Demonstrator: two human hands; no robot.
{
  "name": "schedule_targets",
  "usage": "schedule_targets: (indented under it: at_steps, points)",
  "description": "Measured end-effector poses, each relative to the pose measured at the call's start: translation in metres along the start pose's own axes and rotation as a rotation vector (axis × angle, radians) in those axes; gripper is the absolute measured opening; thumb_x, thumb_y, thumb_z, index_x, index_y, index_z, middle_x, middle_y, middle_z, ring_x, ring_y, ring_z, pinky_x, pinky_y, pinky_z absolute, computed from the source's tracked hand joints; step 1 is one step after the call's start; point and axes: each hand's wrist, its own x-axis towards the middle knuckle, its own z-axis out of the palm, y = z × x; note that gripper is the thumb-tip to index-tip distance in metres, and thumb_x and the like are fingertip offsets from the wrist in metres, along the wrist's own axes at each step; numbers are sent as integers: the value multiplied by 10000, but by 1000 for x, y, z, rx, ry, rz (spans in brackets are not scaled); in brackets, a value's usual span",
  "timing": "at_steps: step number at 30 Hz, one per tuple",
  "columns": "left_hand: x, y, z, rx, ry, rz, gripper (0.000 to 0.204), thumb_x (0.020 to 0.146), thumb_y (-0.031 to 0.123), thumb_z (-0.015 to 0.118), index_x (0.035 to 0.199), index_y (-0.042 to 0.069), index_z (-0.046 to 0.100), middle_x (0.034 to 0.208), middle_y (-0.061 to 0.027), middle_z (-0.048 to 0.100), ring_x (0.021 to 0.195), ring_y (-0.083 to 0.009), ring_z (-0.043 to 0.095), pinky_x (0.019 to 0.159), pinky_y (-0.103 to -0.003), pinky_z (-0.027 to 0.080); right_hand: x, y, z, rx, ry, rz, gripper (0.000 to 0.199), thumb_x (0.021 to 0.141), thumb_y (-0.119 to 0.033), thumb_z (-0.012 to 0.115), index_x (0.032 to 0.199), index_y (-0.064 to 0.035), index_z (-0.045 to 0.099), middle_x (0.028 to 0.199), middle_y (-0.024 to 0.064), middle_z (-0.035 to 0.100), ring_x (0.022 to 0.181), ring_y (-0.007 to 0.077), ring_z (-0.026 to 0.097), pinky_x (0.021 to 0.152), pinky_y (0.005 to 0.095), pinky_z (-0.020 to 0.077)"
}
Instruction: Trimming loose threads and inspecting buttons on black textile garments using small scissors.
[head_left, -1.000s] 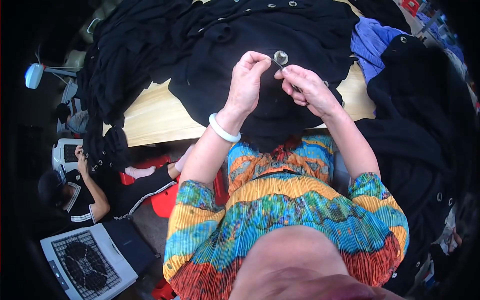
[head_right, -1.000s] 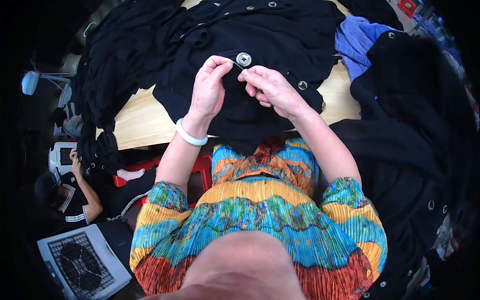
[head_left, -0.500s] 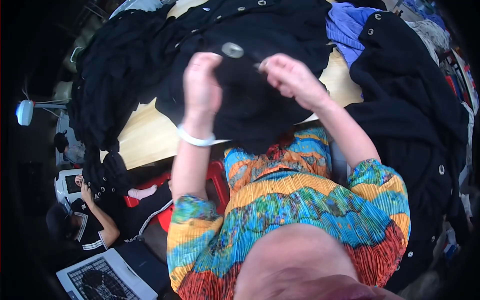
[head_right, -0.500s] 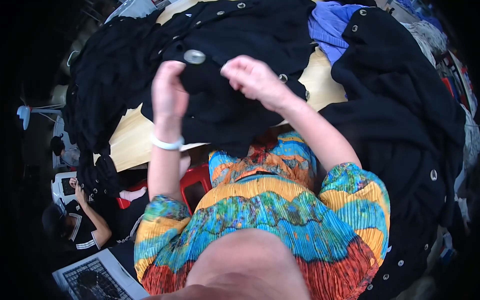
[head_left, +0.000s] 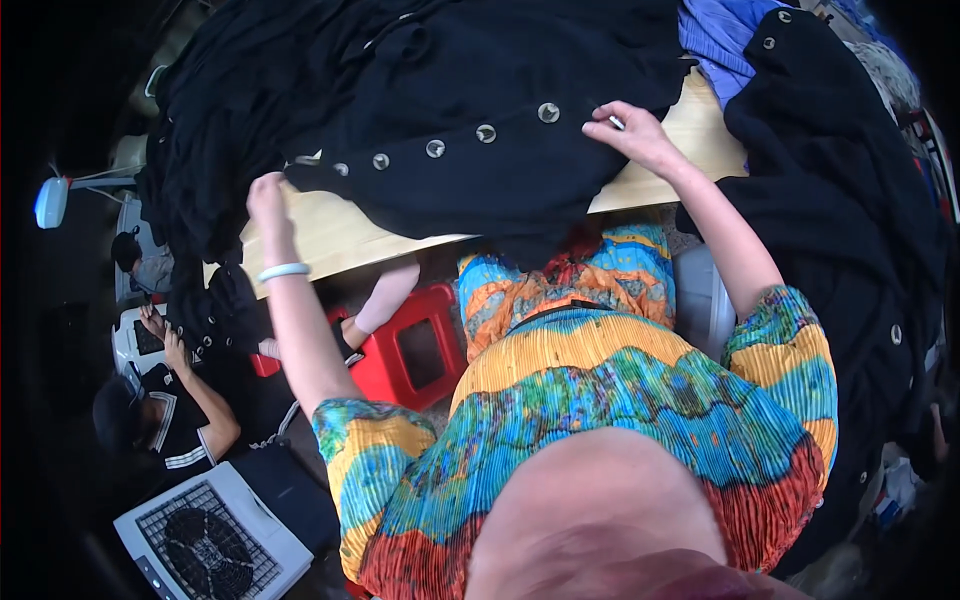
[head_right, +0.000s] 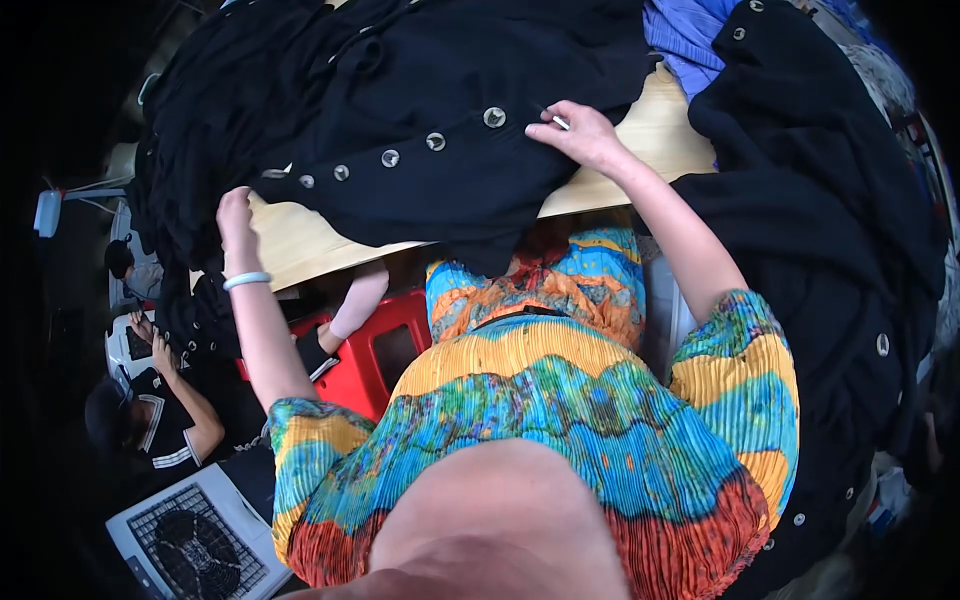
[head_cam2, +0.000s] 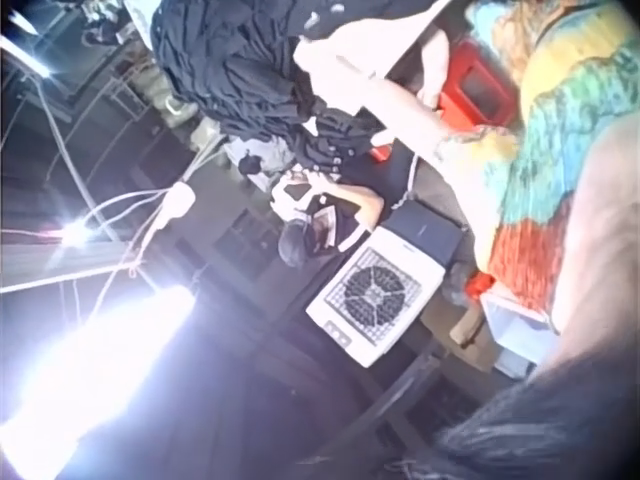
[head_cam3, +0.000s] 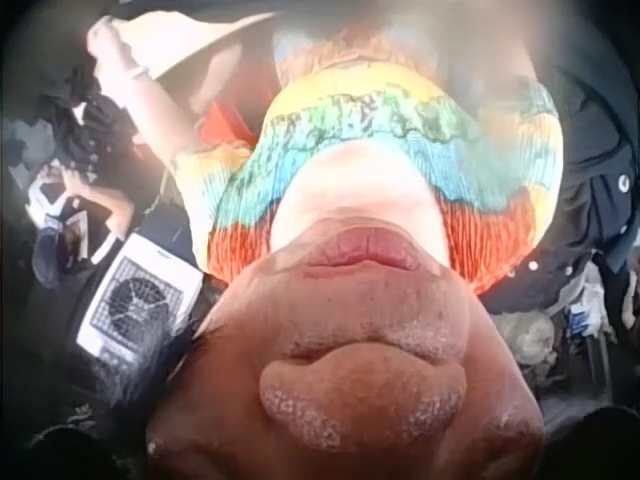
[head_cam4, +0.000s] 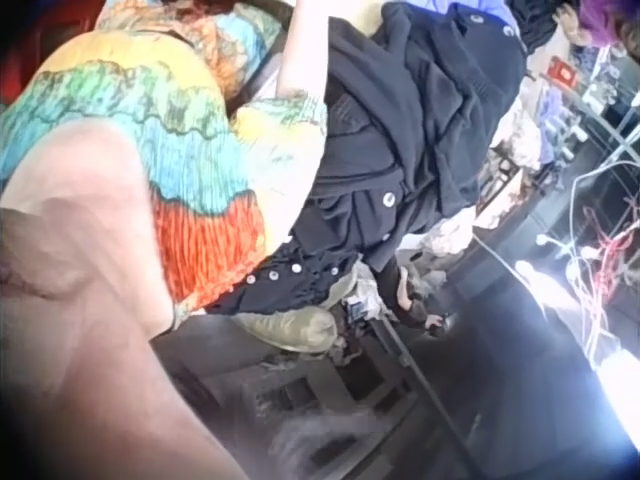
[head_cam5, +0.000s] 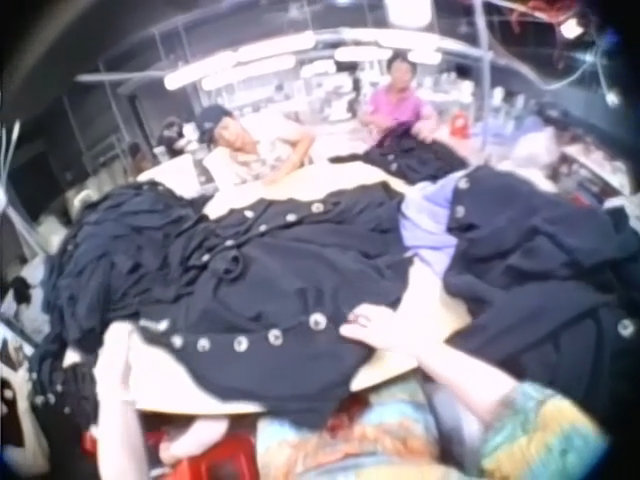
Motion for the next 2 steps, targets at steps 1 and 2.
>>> schedule_targets:
  at_steps: [1, 2]
  points:
    - [-18, -1, 17, 23, 101, 131, 142, 720, 59, 540, 824, 11, 623, 775, -110, 608, 752, -200, 562, 734, -282, 429, -3, 2, 8, -47, 57, 4, 521, 679, -446, 654, 976, -24, 584, 929, 134, 612, 867, 227, 591, 775, 293, 445]
    - [-18, -1, 17, 20, 100, 134, 142, 720, 59, 540, 824, 11, 623, 775, -110, 608, 752, -200, 562, 734, -282, 429, -5, 4, 13, -98, 116, 14, 551, 676, -456, 654, 1007, -23, 573, 962, 148, 605, 897, 242, 587, 791, 302, 446]
